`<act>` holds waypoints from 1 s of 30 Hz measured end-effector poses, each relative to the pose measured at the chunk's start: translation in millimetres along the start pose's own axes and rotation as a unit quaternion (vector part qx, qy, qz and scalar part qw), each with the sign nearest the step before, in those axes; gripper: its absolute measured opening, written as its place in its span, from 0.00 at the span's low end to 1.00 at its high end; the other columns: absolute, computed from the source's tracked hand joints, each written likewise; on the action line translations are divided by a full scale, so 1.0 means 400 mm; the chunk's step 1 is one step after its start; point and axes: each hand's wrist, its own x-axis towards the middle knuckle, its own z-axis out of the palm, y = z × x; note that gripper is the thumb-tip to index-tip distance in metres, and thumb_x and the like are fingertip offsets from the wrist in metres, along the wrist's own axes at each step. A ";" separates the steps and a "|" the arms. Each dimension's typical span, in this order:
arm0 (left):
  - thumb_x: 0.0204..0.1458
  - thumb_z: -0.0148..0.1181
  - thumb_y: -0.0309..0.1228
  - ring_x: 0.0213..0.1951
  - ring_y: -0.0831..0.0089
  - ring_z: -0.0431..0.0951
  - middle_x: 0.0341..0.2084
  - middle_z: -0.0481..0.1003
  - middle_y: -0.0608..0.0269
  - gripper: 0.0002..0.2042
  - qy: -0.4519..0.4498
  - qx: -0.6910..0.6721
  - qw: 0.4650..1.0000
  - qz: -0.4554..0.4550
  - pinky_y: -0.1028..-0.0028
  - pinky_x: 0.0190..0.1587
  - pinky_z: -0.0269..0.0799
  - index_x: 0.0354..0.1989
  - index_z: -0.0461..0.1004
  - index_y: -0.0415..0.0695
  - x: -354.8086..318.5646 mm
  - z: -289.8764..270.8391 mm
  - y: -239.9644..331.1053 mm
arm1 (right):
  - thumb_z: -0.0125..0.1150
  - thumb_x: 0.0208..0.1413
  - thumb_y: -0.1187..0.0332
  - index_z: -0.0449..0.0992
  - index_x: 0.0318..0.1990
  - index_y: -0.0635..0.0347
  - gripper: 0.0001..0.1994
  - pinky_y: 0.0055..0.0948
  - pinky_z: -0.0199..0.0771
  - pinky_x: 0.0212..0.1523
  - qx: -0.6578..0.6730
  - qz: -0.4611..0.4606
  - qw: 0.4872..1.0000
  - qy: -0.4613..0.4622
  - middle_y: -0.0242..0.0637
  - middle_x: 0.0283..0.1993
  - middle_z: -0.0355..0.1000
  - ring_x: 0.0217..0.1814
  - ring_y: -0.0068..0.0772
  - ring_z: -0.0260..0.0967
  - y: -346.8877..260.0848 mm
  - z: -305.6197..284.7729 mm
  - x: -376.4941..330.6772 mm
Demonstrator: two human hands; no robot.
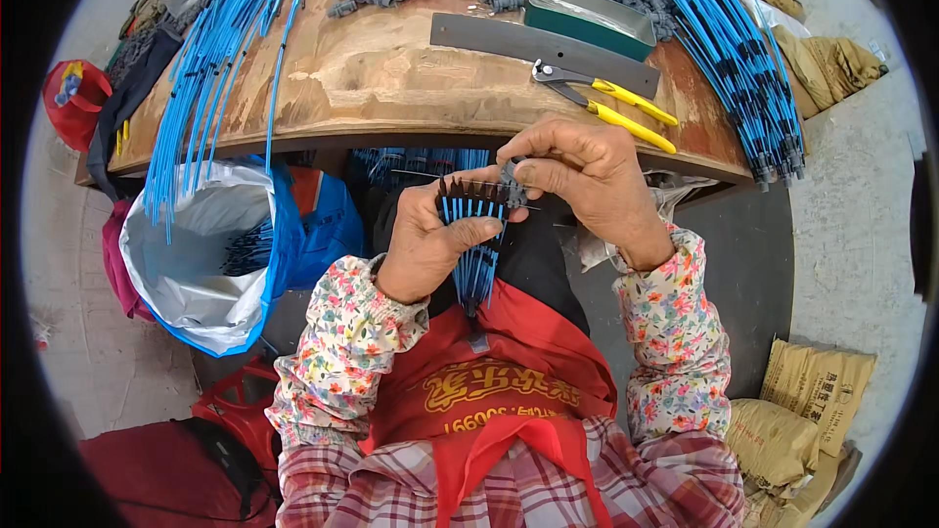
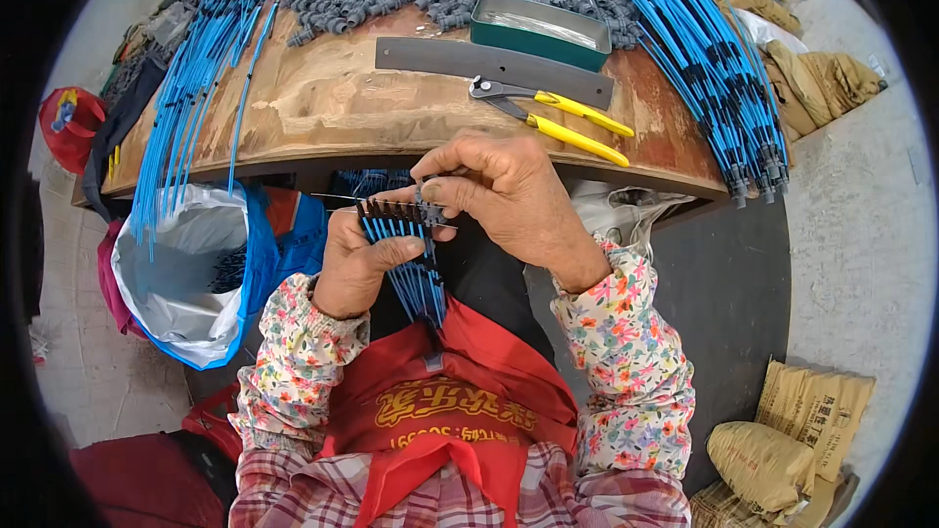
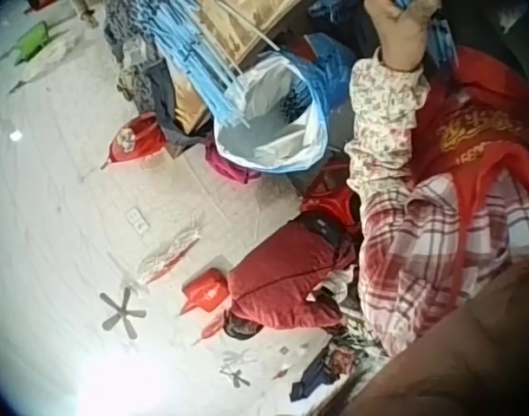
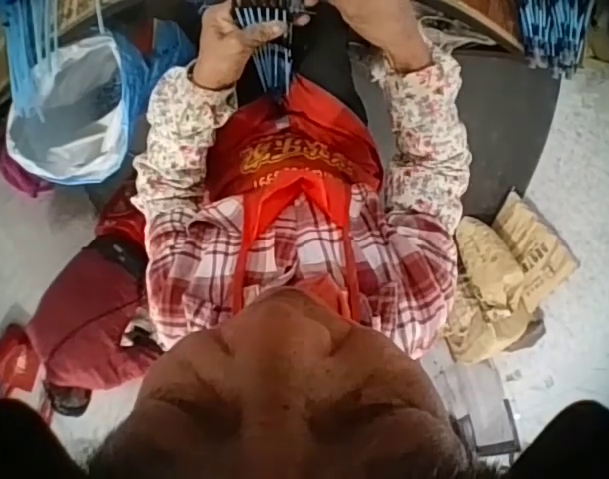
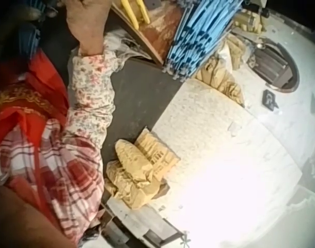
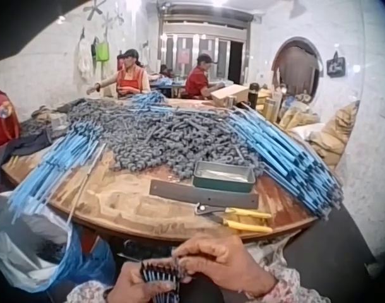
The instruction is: The worker is manually assembling small blue wiring harness components by attaching connectors and caps, using pliers to secure the parts at a factory workbench.
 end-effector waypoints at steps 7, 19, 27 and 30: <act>0.48 0.58 0.17 0.40 0.66 0.79 0.40 0.76 0.53 0.19 0.039 -0.010 0.999 -0.024 0.72 0.45 0.74 0.51 0.68 0.31 -0.006 -0.007 -0.002 | 0.59 0.53 0.75 0.76 0.38 0.68 0.07 0.17 0.70 0.30 -0.035 -0.051 0.996 0.064 0.31 0.28 0.73 0.28 0.16 0.69 0.013 0.031 -0.009; 0.45 0.59 0.16 0.42 0.70 0.77 0.43 0.76 0.52 0.21 0.127 0.039 0.991 -0.008 0.73 0.47 0.73 0.51 0.70 0.34 0.004 -0.004 -0.018 | 0.63 0.49 0.78 0.72 0.34 0.65 0.06 0.18 0.65 0.21 -0.158 -0.083 0.959 0.219 0.32 0.25 0.70 0.22 0.17 0.66 0.082 0.184 -0.106; 0.46 0.58 0.17 0.42 0.71 0.77 0.43 0.76 0.54 0.21 0.142 0.038 0.989 -0.003 0.72 0.48 0.72 0.51 0.70 0.34 -0.003 0.002 -0.018 | 0.63 0.47 0.79 0.68 0.29 0.65 0.07 0.25 0.66 0.20 -0.264 -0.082 0.930 0.241 0.39 0.21 0.68 0.20 0.27 0.69 0.074 0.205 -0.089; 0.46 0.59 0.17 0.42 0.72 0.77 0.43 0.76 0.54 0.20 0.148 0.036 0.988 -0.002 0.72 0.49 0.72 0.51 0.70 0.35 -0.005 -0.003 -0.022 | 0.62 0.47 0.79 0.67 0.28 0.65 0.08 0.26 0.66 0.20 -0.257 -0.072 0.932 0.245 0.39 0.21 0.68 0.19 0.29 0.69 0.080 0.211 -0.087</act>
